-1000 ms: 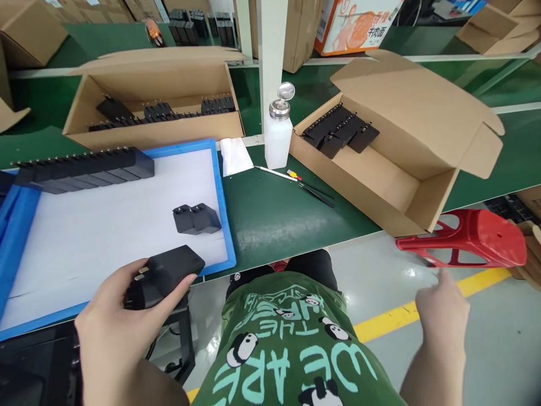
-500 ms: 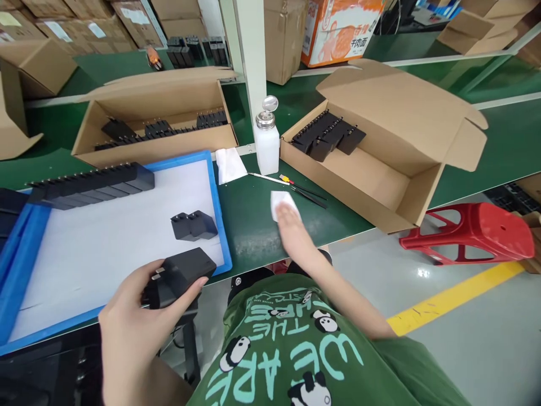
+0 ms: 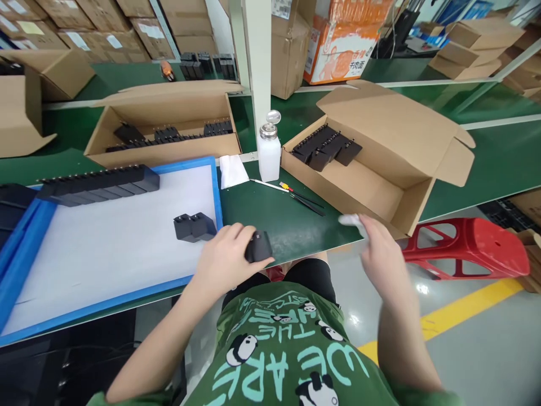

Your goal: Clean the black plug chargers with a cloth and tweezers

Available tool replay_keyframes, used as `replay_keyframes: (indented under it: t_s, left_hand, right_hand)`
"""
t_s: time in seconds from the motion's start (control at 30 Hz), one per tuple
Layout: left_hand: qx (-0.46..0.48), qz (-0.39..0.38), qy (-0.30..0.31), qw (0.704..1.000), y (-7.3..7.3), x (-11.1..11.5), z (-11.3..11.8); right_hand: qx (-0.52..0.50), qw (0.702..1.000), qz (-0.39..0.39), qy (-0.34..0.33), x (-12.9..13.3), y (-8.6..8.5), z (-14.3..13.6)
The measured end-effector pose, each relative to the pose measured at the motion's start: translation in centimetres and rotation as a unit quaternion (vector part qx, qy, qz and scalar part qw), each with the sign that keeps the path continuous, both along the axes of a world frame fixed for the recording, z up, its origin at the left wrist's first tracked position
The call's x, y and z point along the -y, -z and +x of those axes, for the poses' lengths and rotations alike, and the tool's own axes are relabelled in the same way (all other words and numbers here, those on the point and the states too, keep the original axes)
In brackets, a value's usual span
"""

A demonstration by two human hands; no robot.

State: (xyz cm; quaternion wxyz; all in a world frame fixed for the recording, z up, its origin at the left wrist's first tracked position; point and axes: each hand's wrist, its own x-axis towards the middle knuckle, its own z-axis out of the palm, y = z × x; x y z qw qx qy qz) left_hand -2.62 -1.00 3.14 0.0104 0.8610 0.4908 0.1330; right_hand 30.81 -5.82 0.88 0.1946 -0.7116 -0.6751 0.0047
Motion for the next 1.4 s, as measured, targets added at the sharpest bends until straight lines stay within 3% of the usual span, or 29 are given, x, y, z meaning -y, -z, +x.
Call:
replay_keyframes:
  t_s: [0.1,0.17,0.23,0.33,0.43,0.57,0.7,0.8,0.9,1.0,1.07,1.13,1.23,1.3,1.33,1.4]
  left_hand:
    - [-0.023,-0.025,0.019,0.999,1.0,-1.6,2.9]
    - [-0.025,-0.042,0.02,0.999,1.9,-2.4,4.1]
    - [-0.016,-0.059,0.017,0.998,2.6,-2.7,4.9]
    - [0.014,-0.08,0.016,0.997,3.1,-2.6,4.7]
    - [0.06,-0.093,0.028,0.994,2.6,-1.8,2.7]
    - [0.117,-0.088,0.02,0.989,1.4,0.2,-1.8]
    - [0.175,0.005,-0.105,0.979,1.3,1.2,-6.5]
    - [0.188,0.052,-0.186,0.963,2.2,-0.4,-9.4]
    - [0.175,0.001,-0.14,0.974,3.5,-3.2,-11.3]
    - [0.168,-0.036,-0.084,0.981,3.9,-5.1,-11.8]
    - [0.17,-0.025,-0.076,0.982,3.0,-5.4,-11.1]
    - [0.176,0.003,-0.081,0.981,1.1,-5.0,-9.5]
    - [0.178,0.038,-0.063,0.981,-3.0,-4.1,-4.8]
    - [0.17,0.047,0.008,0.984,-5.0,-3.7,-0.6]
    - [0.166,0.024,0.043,0.985,-5.3,-3.6,1.6]
    - [0.104,-0.04,0.09,0.99,-4.4,-3.6,5.9]
  right_hand:
    - [-0.036,0.996,-0.003,-0.085,-6.8,0.9,-3.3]
    - [-0.058,0.986,-0.027,-0.156,-9.5,1.1,-5.1]
    - [-0.081,0.971,-0.049,-0.218,-10.0,1.2,-6.3]
    - [-0.119,0.944,-0.086,-0.295,-8.2,1.3,-7.0]
    - [-0.156,0.918,-0.136,-0.339,-6.1,2.0,-7.3]
    - [-0.204,0.906,-0.166,-0.331,-5.5,3.4,-8.1]
    - [-0.229,0.904,-0.161,-0.323,-6.2,3.9,-9.4]
    - [-0.225,0.902,-0.148,-0.339,-6.8,3.7,-10.7]
    - [-0.209,0.895,-0.134,-0.369,-7.1,3.2,-11.7]
    - [-0.203,0.899,-0.105,-0.374,-7.2,2.7,-11.8]
    - [-0.208,0.911,-0.07,-0.35,-7.0,2.3,-11.2]
    - [-0.221,0.922,-0.019,-0.316,-6.6,1.7,-10.2]
    - [-0.259,0.925,0.05,-0.274,-5.7,0.4,-8.6]
    - [-0.288,0.919,0.073,-0.258,-4.9,-0.3,-7.5]
    - [-0.293,0.919,0.075,-0.252,-4.5,-0.6,-6.9]
    - [-0.273,0.93,0.071,-0.237,-3.8,-0.5,-5.5]
